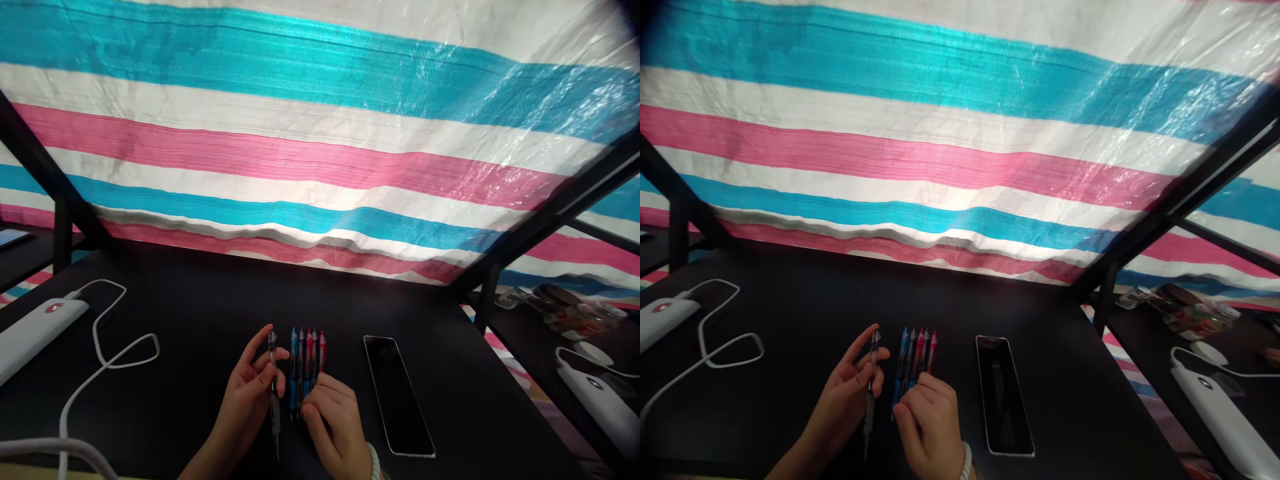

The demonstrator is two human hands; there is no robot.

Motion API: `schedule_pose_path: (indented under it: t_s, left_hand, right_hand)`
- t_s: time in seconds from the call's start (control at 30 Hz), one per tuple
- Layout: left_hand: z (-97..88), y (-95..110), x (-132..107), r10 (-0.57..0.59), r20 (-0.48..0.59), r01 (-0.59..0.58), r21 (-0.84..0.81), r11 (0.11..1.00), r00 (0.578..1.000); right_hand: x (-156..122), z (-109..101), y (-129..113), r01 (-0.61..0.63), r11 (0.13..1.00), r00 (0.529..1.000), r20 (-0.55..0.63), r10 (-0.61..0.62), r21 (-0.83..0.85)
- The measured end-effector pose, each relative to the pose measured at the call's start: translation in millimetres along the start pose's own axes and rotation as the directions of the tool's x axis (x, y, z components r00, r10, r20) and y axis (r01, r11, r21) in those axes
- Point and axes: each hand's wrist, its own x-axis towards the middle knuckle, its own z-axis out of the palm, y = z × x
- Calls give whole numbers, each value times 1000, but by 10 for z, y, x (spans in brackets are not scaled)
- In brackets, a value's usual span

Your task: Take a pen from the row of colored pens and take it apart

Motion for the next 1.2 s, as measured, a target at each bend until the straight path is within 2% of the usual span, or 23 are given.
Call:
schedule_pose_path:
  t_s: [0.2, 0.9, 1.07, 1.2]
  left_hand:
    - [-22, -16, 12, 5, 24, -5, -4, 1000, 1000]
    - [-29, 2, 0, 48, 60, -49, 19, 999, 997]
    - [-30, 70, 46, 64, 38, -66, 64, 996, 997]
    - [-42, 224, 99, 88, 39, -92, 127, 988, 995]
  right_hand:
    - [-13, 20, 18, 9, 999, 1000, 20, -8, -44]
    - [-57, 40, 55, -4, 996, 999, -47, -1, -92]
    - [-51, 39, 52, -13, 995, 998, -67, 6, -95]
    - [-51, 41, 71, -1, 994, 997, -81, -8, -107]
